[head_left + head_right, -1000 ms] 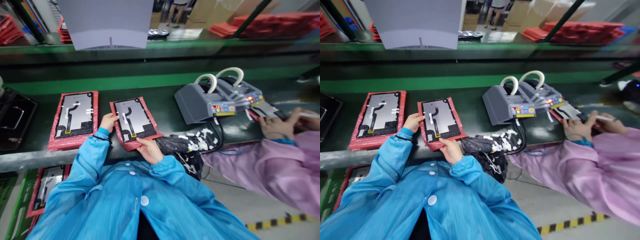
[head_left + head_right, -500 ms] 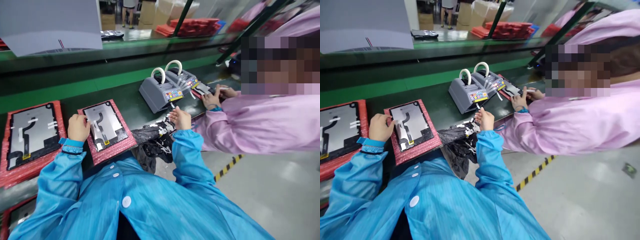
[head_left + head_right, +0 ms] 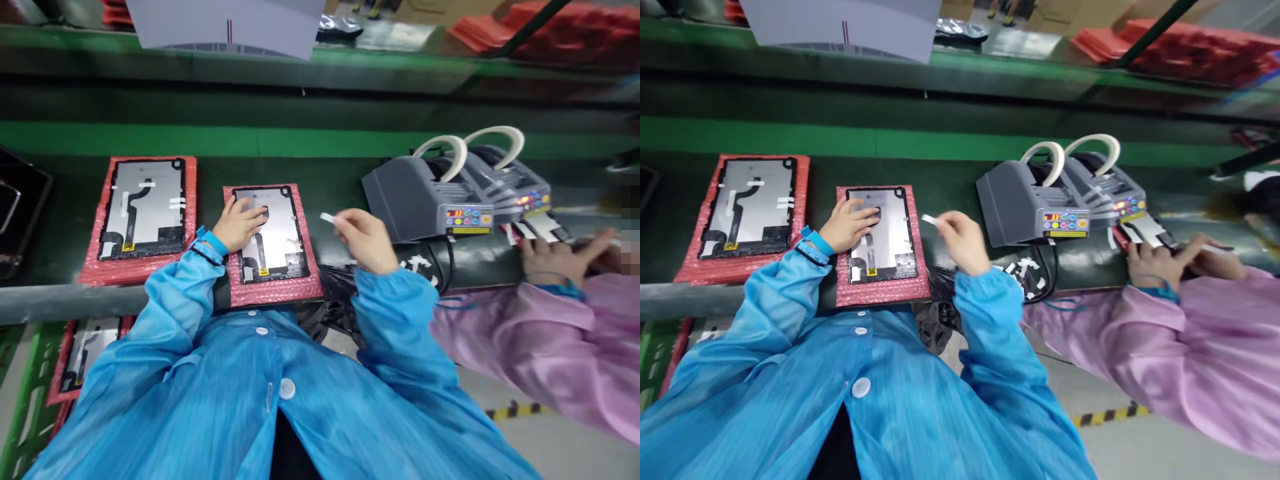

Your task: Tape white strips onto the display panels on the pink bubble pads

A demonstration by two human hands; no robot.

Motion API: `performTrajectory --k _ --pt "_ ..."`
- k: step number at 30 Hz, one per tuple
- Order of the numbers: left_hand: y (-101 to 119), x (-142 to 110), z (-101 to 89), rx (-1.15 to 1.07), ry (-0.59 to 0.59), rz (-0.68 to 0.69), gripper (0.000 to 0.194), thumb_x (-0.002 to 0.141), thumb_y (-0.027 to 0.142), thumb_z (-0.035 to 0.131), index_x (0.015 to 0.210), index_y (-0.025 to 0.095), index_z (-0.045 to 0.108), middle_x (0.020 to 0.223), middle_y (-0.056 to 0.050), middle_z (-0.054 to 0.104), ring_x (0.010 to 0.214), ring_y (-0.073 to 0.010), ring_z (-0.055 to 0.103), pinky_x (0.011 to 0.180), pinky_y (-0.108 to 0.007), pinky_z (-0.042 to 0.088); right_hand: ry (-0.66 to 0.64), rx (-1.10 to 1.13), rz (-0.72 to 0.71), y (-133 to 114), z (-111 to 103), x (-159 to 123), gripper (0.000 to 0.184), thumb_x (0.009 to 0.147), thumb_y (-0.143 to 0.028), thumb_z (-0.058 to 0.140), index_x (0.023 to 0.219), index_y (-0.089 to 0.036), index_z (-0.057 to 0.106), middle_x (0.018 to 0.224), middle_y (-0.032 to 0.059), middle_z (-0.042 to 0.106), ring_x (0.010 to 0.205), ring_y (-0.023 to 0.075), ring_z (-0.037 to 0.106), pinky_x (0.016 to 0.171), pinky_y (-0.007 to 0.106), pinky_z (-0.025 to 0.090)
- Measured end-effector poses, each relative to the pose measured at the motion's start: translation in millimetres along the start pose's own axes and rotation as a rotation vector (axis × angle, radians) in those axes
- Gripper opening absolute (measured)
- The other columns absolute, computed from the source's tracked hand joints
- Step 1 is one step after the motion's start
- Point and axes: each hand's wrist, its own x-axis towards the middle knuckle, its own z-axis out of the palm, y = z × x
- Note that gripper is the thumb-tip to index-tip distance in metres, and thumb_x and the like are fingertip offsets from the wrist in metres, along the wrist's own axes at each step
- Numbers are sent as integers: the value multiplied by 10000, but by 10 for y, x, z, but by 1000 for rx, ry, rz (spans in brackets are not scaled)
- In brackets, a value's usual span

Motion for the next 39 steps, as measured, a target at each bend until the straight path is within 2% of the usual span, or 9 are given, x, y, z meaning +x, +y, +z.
performTrajectory --k 4,8,13,18,27,31,33,36,39 --pt "-17 -17 51 -32 -11 -19 299 854 257 541 1122 316 658 1333 -23 560 1312 -319 339 1102 -591 80 -286 -205 -40 -175 698 483 169 711 -147 607 556 -175 546 515 -40 490 537 96 430 612 252 367" --pt "-50 -9 70 -43 -22 -32 315 858 291 538 1150 324 651 1349 -16 546 1305 -327 325 1101 -600 86 -438 -414 -84 -135 1022 709 215 741 -174 565 531 -179 522 481 -39 456 531 104 430 622 261 379" --pt "-57 -4 79 -25 -50 -31 344 873 310 514 1198 305 627 1370 -24 525 1302 -323 310 1106 -592 80 -421 -568 -117 -42 1124 707 212 776 -206 562 567 -172 576 616 29 568 622 145 510 699 300 426" --pt "-44 -5 73 -7 -50 -23 345 875 318 513 1201 300 625 1371 -29 525 1294 -325 321 1100 -598 104 -410 -750 -126 -84 1162 681 176 815 -220 548 715 -143 670 806 92 650 768 179 590 778 300 449" --pt "-32 -19 54 56 -34 -15 455 879 339 461 1325 265 516 1375 -25 520 1277 -328 345 1096 -625 142 -454 -959 -134 -231 1191 582 265 867 -186 458 972 -78 676 1032 177 635 987 248 598 883 338 436" --pt "-29 -21 52 72 -35 -17 460 876 334 461 1321 239 523 1372 -29 523 1263 -330 356 1098 -615 151 -288 -948 -104 -199 1205 525 266 849 -299 517 1007 -121 638 1138 191 576 1091 306 527 902 435 417" --pt "-29 -18 53 77 -34 -25 451 873 331 464 1303 221 544 1369 -32 527 1259 -331 357 1100 -610 149 -166 -885 -63 -126 1112 504 227 806 -323 572 946 -153 627 1118 174 575 1076 313 518 875 455 423" --pt "-43 -11 62 77 -20 -21 434 867 324 466 1272 208 571 1359 -41 536 1248 -327 365 1096 -604 160 40 -623 -76 104 734 407 142 777 -316 583 800 -176 578 877 95 604 879 232 560 795 382 445" --pt "-74 -8 62 71 14 16 419 854 316 471 1244 215 585 1336 -50 557 1228 -321 382 1081 -595 192 379 -218 -77 446 114 163 266 798 -444 524 696 -199 505 598 -13 495 594 138 490 611 282 426"
